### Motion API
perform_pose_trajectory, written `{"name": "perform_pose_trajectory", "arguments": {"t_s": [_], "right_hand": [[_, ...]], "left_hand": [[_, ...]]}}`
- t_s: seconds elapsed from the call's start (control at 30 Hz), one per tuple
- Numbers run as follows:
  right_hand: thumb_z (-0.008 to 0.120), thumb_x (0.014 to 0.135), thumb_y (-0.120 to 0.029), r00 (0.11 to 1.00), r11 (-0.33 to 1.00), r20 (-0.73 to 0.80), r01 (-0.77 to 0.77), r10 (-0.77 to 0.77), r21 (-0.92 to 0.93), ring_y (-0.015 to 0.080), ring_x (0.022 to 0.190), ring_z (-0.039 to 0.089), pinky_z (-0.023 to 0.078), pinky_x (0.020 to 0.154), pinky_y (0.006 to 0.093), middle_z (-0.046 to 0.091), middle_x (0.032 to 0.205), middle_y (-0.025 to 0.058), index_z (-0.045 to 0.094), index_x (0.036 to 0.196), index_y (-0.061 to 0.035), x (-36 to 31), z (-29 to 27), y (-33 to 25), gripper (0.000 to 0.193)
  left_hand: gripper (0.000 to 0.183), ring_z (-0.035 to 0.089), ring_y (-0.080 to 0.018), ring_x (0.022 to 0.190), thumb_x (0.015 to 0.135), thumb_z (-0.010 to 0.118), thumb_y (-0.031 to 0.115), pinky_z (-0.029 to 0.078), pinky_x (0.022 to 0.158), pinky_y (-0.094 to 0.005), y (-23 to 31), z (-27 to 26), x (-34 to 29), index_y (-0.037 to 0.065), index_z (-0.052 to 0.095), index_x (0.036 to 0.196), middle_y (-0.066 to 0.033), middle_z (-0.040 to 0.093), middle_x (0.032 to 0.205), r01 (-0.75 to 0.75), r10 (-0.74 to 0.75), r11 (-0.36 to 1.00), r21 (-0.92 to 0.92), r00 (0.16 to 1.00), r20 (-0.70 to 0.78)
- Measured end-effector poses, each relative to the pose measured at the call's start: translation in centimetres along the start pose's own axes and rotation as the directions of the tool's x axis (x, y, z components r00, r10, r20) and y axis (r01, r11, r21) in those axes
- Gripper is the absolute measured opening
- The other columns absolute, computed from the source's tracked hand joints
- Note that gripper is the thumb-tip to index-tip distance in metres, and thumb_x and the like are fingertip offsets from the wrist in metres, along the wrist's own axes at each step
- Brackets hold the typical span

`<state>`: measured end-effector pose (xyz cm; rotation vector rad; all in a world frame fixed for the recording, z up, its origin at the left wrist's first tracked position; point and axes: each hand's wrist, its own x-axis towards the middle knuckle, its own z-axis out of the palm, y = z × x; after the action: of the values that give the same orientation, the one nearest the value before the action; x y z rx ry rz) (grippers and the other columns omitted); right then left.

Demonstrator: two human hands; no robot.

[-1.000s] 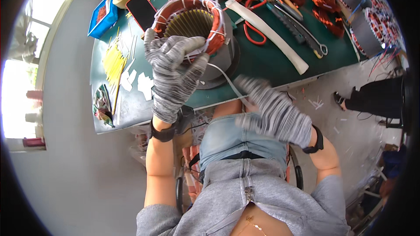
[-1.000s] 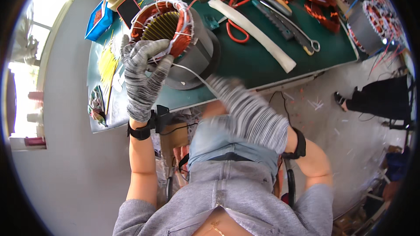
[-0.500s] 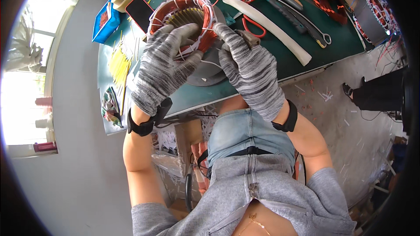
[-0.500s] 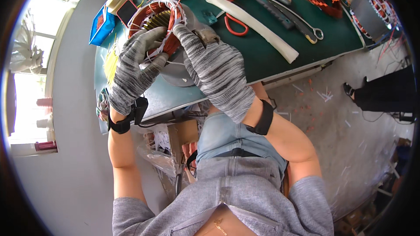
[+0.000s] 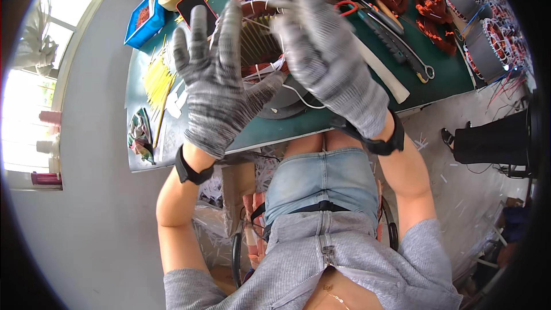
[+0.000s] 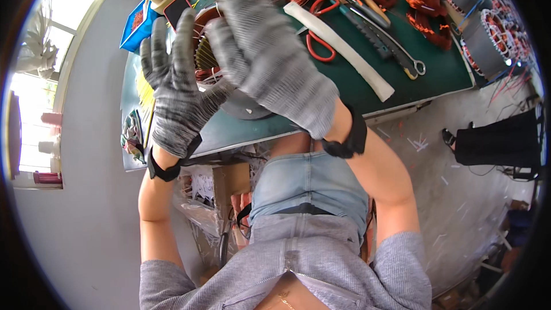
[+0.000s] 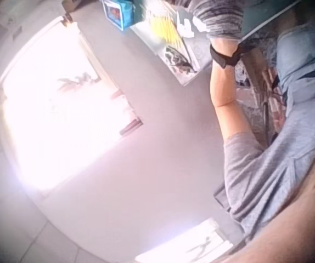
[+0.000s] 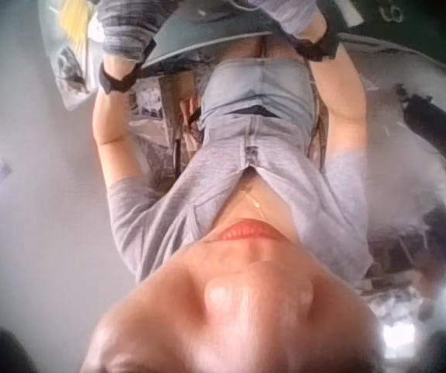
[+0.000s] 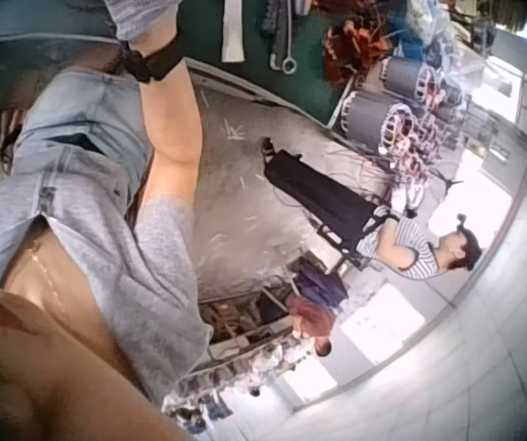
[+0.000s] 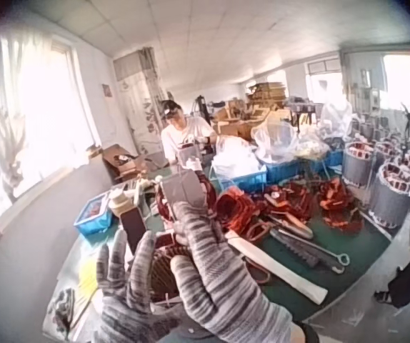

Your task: Manually winding and shaping motor stators using thread, shaping blocks, and a hammer.

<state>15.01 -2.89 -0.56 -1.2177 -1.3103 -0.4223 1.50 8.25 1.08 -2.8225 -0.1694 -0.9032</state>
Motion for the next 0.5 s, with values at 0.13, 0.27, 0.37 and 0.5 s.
{"name": "perform_pose_trajectory", "arguments": {"t_s": [0.13,0.27,0.37,0.5], "right_hand": [[0.049,0.091,-0.010,0.991,0.991,0.095,0.104,-0.096,-0.081,0.0144,0.090,0.058,0.046,0.084,0.0250,0.059,0.102,0.0085,0.054,0.111,0.0003,0.1,0.9,1.1,0.023],[0.046,0.089,-0.009,0.849,0.716,0.116,-0.501,0.515,0.486,0.0114,0.075,0.053,0.045,0.066,0.0243,0.057,0.088,0.0071,0.055,0.091,0.0006,-3.1,-3.2,-1.0,0.013],[0.044,0.084,-0.003,0.822,0.816,0.016,-0.567,0.569,0.117,0.0123,0.065,0.050,0.044,0.061,0.0257,0.061,0.087,0.0071,0.055,0.098,-0.0021,-8.9,-4.5,0.8,0.017],[0.049,0.078,0.004,0.999,0.935,-0.051,-0.034,0.017,-0.354,0.0329,0.077,0.059,0.048,0.069,0.0388,0.062,0.093,0.0165,0.048,0.111,-0.0019,-11.3,-1.0,3.3,0.033]], "left_hand": [[0.094,0.021,-0.0372,0.134,0.064,0.074,0.043,0.012,0.108,-0.0529,0.8,2.1,-0.7,0.008,0.028,0.138,-0.0132,0.029,0.143,0.067,-0.085,0.993,-0.093,0.975,-0.207],[0.048,0.045,-0.0311,0.112,0.069,0.071,0.026,0.019,0.105,-0.0499,0.6,2.3,-1.4,0.012,0.056,0.111,-0.0092,0.054,0.111,0.079,-0.092,0.977,-0.200,0.994,-0.057],[0.029,0.054,-0.0282,0.094,0.069,0.070,0.017,0.025,0.101,-0.0468,0.8,2.7,-1.1,0.010,0.062,0.096,-0.0067,0.059,0.089,0.057,-0.077,0.929,-0.367,0.996,-0.040],[0.024,0.055,-0.0276,0.082,0.068,0.069,0.012,0.031,0.095,-0.0432,1.1,2.4,-0.8,0.009,0.062,0.091,-0.0053,0.058,0.077,0.049,-0.067,0.926,-0.374,0.997,-0.034]]}}
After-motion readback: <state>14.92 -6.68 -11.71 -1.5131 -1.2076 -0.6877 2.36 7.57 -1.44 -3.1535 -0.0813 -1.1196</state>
